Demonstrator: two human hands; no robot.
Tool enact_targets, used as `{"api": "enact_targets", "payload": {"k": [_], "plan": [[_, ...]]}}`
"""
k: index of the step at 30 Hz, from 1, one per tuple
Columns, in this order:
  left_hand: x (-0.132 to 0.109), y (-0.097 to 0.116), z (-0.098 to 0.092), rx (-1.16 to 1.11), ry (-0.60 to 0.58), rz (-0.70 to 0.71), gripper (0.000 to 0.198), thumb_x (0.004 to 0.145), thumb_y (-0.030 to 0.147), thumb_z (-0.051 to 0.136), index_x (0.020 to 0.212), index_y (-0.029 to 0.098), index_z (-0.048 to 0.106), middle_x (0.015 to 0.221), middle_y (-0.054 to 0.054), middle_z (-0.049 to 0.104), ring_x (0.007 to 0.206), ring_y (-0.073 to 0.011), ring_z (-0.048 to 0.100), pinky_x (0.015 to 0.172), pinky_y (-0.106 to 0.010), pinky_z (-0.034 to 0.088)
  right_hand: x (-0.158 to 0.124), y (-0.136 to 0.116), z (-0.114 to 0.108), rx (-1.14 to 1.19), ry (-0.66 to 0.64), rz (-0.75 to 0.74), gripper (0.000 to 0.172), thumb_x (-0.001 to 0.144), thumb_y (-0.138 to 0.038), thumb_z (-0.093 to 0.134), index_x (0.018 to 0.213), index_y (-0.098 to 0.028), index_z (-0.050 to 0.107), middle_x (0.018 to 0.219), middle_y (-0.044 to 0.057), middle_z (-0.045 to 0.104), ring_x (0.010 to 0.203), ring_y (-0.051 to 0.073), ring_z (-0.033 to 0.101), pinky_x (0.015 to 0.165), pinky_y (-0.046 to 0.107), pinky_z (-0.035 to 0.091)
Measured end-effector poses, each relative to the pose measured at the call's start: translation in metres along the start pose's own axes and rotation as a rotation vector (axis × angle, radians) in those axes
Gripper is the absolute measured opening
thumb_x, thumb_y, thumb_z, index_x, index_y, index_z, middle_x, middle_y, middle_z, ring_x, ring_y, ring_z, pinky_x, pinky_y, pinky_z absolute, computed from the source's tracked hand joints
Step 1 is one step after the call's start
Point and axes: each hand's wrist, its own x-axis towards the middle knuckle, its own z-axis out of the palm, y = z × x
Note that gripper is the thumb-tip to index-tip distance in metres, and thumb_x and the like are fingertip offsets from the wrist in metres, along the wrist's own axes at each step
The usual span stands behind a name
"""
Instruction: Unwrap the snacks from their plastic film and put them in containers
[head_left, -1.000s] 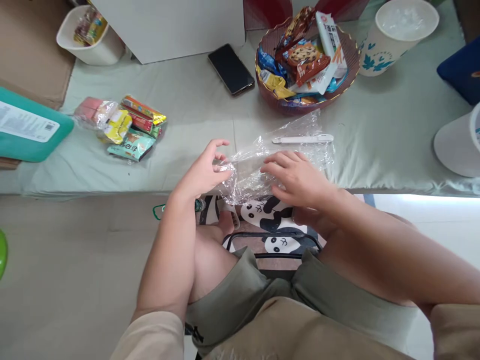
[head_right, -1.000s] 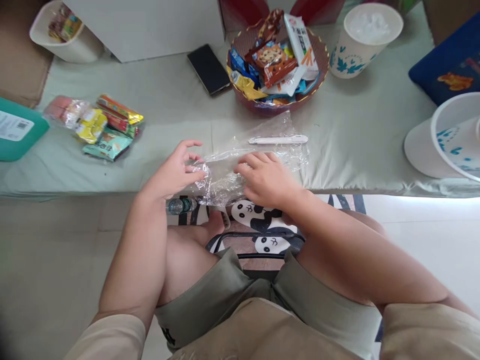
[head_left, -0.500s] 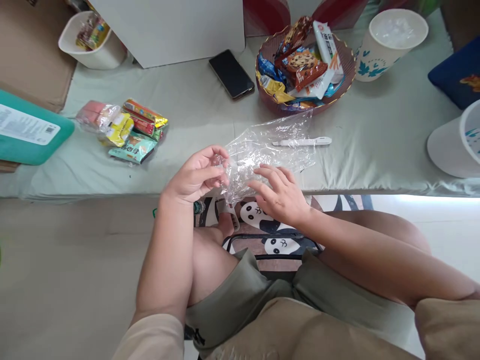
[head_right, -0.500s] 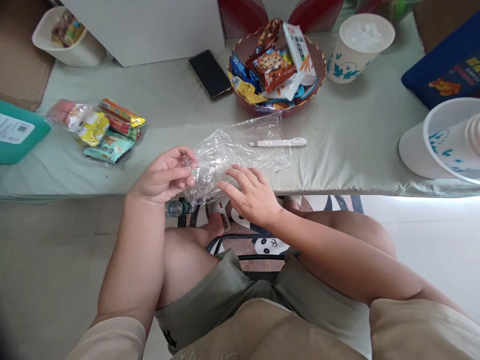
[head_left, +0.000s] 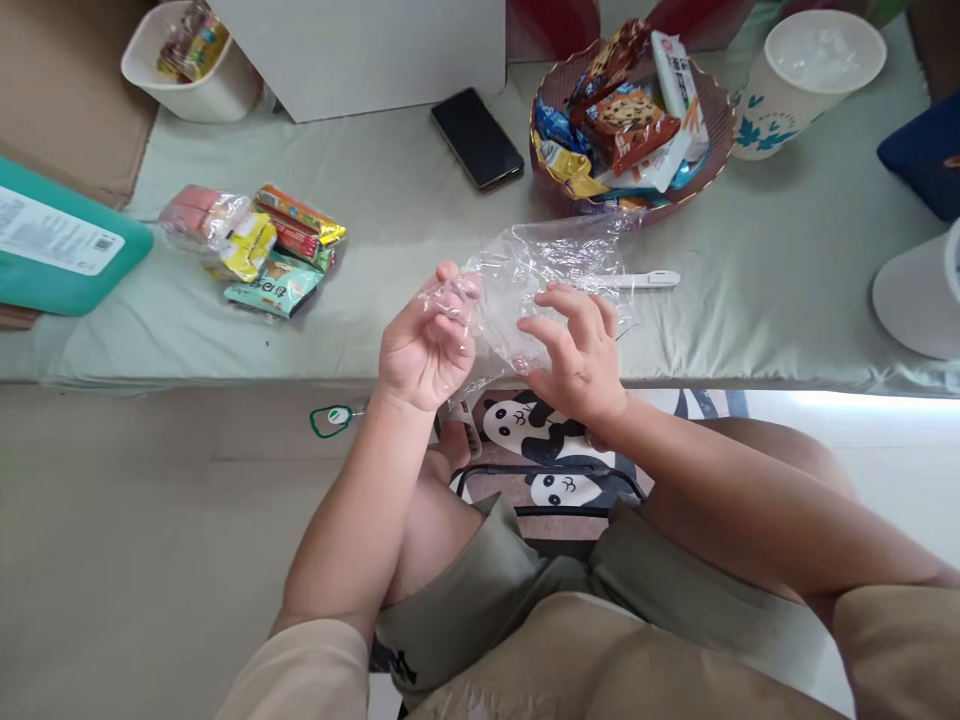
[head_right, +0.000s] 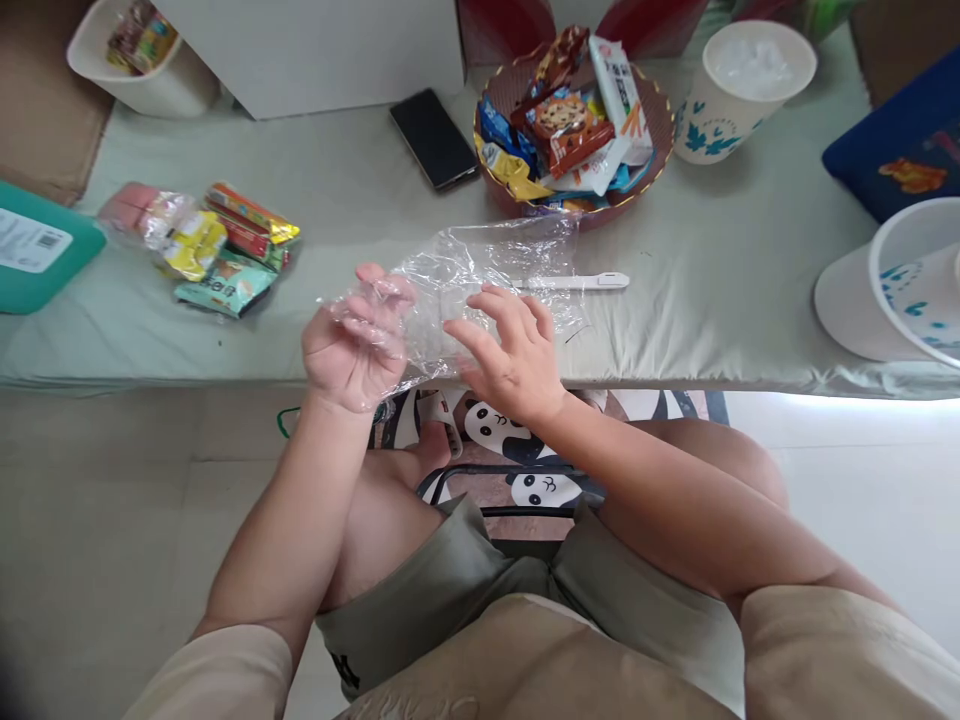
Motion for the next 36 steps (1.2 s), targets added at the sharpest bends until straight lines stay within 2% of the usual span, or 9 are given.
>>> {"api": "enact_targets", "payload": {"k": [3,6,9,15,19,23,30,33,36], "plan": [[0.003,0.004,-0.012,0.104,-0.066,0.031,0.022,0.08,0.032,0.07,0.092,0.023,0.054,0.082,0.003,0.062,0.063,-0.0072,0.069,0.047,-0.013,0.047,0.013,0.001,-0.009,0.143,0.061,-0.032,0.021,0.089,-0.012,0.058,0.101,-0.029,0.056,0.105,0.0,0.073,0.114,0.023,0.071,0.099,0.04,0.043],[0.007,0.009,-0.032,0.328,-0.073,0.166,0.03,0.082,0.05,0.063,0.094,0.024,0.056,0.059,0.005,0.058,0.043,-0.0124,0.059,0.037,-0.022,0.038,0.02,0.007,-0.03,0.409,-0.019,-0.021,0.012,0.086,-0.015,0.055,0.089,-0.026,0.054,0.087,-0.001,0.071,0.102,0.023,0.074,0.091,0.041,0.048],[0.007,0.007,-0.044,0.523,-0.132,0.176,0.027,0.084,0.039,0.057,0.104,0.021,0.06,0.048,0.006,0.056,0.033,-0.0105,0.046,0.036,-0.022,0.028,0.021,0.021,-0.055,0.727,-0.146,0.038,0.006,0.088,-0.021,0.054,0.087,-0.026,0.055,0.081,0.0,0.068,0.088,0.022,0.073,0.083,0.041,0.056],[0.0,-0.023,-0.02,0.867,-0.502,-0.037,0.078,0.083,0.021,0.072,0.156,0.031,0.046,0.074,0.005,0.071,0.057,-0.0118,0.064,0.056,-0.023,0.048,0.016,0.041,-0.086,1.041,-0.237,0.335,0.022,0.096,-0.041,0.066,0.08,-0.028,0.058,0.081,0.002,0.072,0.088,0.023,0.073,0.086,0.044,0.059],[0.009,-0.039,-0.003,0.892,-0.554,0.018,0.059,0.089,0.039,0.075,0.145,0.029,0.063,0.089,-0.003,0.077,0.079,-0.0171,0.07,0.073,-0.029,0.056,0.019,0.04,-0.096,1.049,-0.392,0.387,0.032,0.096,-0.048,0.065,0.074,-0.028,0.055,0.075,0.003,0.072,0.084,0.024,0.073,0.082,0.046,0.058],[0.017,-0.039,-0.006,1.001,-0.407,0.005,0.036,0.086,0.046,0.075,0.104,0.016,0.082,0.086,-0.009,0.079,0.067,-0.0138,0.065,0.063,-0.027,0.05,0.021,0.045,-0.104,0.991,-0.492,0.475,0.035,0.096,-0.053,0.064,0.075,-0.027,0.058,0.077,0.004,0.073,0.085,0.024,0.072,0.079,0.044,0.057],[0.013,-0.027,-0.007,1.27,-0.468,-0.172,0.044,0.08,0.041,0.078,0.119,0.02,0.081,0.053,0.005,0.06,0.049,-0.0094,0.051,0.053,-0.024,0.039,0.006,0.058,-0.111,0.611,-0.595,0.734,0.042,0.098,-0.05,0.053,0.067,-0.025,0.064,0.066,0.003,0.067,0.065,0.019,0.062,0.061,0.034,0.048],[0.014,-0.027,0.001,1.209,-0.481,-0.223,0.028,0.084,0.039,0.072,0.101,0.019,0.083,0.053,0.005,0.059,0.048,-0.0091,0.055,0.051,-0.023,0.04,0.004,0.06,-0.109,0.477,-0.647,0.81,0.036,0.096,-0.04,0.052,0.063,-0.025,0.06,0.062,0.002,0.061,0.062,0.018,0.058,0.059,0.033,0.044],[0.018,-0.029,0.006,1.18,-0.515,-0.328,0.025,0.087,0.039,0.067,0.085,0.017,0.079,0.063,0.0,0.068,0.049,-0.0094,0.058,0.049,-0.022,0.044,0.005,0.062,-0.107,0.353,-0.681,0.733,0.034,0.092,-0.033,0.054,0.059,-0.024,0.054,0.068,0.003,0.064,0.067,0.02,0.059,0.061,0.034,0.043]]}}
